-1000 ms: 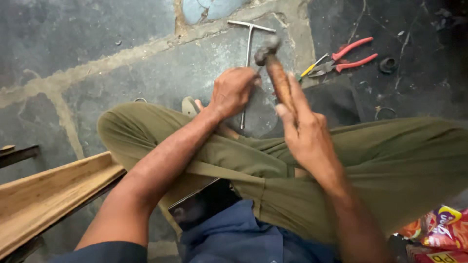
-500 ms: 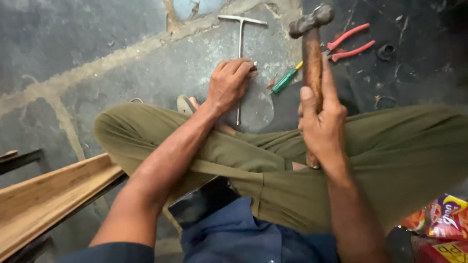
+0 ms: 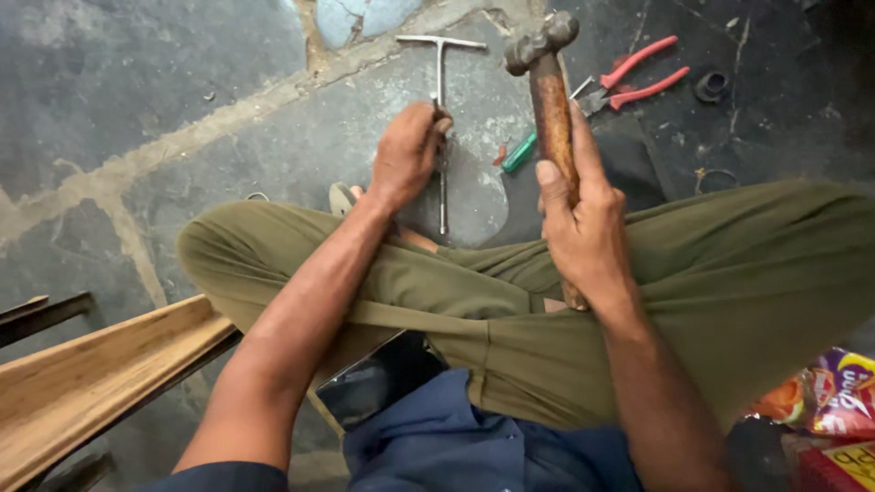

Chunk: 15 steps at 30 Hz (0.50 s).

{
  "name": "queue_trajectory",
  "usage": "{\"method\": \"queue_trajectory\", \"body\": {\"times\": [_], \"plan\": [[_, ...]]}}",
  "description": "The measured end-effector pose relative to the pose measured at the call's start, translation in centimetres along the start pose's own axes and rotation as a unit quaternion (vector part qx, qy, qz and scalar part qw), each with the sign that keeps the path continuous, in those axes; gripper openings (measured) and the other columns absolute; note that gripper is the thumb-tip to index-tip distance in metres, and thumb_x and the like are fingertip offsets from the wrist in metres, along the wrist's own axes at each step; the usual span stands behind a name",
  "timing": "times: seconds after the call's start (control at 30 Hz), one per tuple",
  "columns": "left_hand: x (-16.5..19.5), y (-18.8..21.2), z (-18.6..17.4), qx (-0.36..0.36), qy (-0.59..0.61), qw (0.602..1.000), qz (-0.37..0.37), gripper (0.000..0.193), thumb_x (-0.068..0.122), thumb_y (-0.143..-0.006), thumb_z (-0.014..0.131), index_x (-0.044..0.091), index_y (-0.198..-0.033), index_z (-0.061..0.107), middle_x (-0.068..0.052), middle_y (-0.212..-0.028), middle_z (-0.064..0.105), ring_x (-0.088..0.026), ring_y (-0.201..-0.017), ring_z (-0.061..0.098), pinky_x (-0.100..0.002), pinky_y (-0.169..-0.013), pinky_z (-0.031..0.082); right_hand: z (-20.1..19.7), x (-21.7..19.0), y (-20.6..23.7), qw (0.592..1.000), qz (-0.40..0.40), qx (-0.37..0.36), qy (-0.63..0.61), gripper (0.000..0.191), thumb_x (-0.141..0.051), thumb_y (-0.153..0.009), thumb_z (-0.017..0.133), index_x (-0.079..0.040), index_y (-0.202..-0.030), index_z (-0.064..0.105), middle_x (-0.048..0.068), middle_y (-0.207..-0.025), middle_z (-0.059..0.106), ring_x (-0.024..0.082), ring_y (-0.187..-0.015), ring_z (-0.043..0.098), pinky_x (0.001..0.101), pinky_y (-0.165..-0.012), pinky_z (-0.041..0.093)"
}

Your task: The person sits on the floor and uses a hammer to strike a small metal object held in the left hand. The person repeatedly hammers the object, occasionally repositioning it, and continues the process for the duration of the clip.

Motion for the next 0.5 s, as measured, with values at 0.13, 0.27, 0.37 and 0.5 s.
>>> {"method": "queue_trajectory", "body": {"times": [0.13, 0.27, 0.37, 0.5], "plan": [[0.2, 0.0, -0.2, 0.012, 0.013, 1.0, 0.022, 0.01, 0.011, -0.104, 0.065, 0.002, -0.103, 0.061, -0.017, -0.093, 0.061, -0.038, -0.088, 0.062, -0.047, -0.078, 0.049, 0.0, -0.4, -0.2, 1.0, -0.013, 0.001, 0.004, 0.063, -0.039, -0.113, 0.053, -0.008, -0.164, 0.036, 0.005, -0.073, 0.063, 0.014, -0.064, 0.066, 0.0324, -0.06, 0.054], [1.1, 0.1, -0.7, 0.02, 0.016, 0.998, 0.056, 0.009, 0.008, -0.102, 0.066, 0.002, -0.104, 0.06, -0.017, -0.097, 0.061, -0.039, -0.092, 0.062, -0.046, -0.08, 0.051, 0.0, -0.3, -0.1, 1.0, 0.004, -0.008, -0.007, 0.065, -0.041, -0.111, 0.053, -0.008, -0.163, 0.035, 0.005, -0.073, 0.063, 0.013, -0.062, 0.065, 0.0321, -0.058, 0.054], [1.8, 0.1, -0.8, 0.002, -0.001, 0.997, 0.078, 0.011, 0.005, -0.1, 0.068, 0.002, -0.106, 0.06, -0.018, -0.1, 0.061, -0.039, -0.093, 0.063, -0.045, -0.08, 0.052, 0.2, -0.1, -0.2, 1.0, 0.009, -0.013, 0.0, 0.064, -0.041, -0.111, 0.052, -0.008, -0.164, 0.035, 0.005, -0.073, 0.063, 0.013, -0.063, 0.066, 0.0315, -0.058, 0.054], [2.3, 0.1, -0.5, -0.011, -0.019, 0.992, 0.121, 0.017, 0.003, -0.097, 0.069, 0.002, -0.112, 0.061, -0.015, -0.104, 0.064, -0.036, -0.097, 0.065, -0.044, -0.083, 0.054, 0.2, -0.4, -0.1, 1.0, 0.021, -0.017, -0.001, 0.065, -0.04, -0.111, 0.053, -0.008, -0.164, 0.034, 0.007, -0.073, 0.063, 0.014, -0.062, 0.066, 0.0322, -0.057, 0.053]]}}
Point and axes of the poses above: each hand's wrist, its own y-axis away from the middle knuckle, its own z-axis out of the palm, x = y × z, the point moved 7 cm from there along -y, towards the middle knuckle
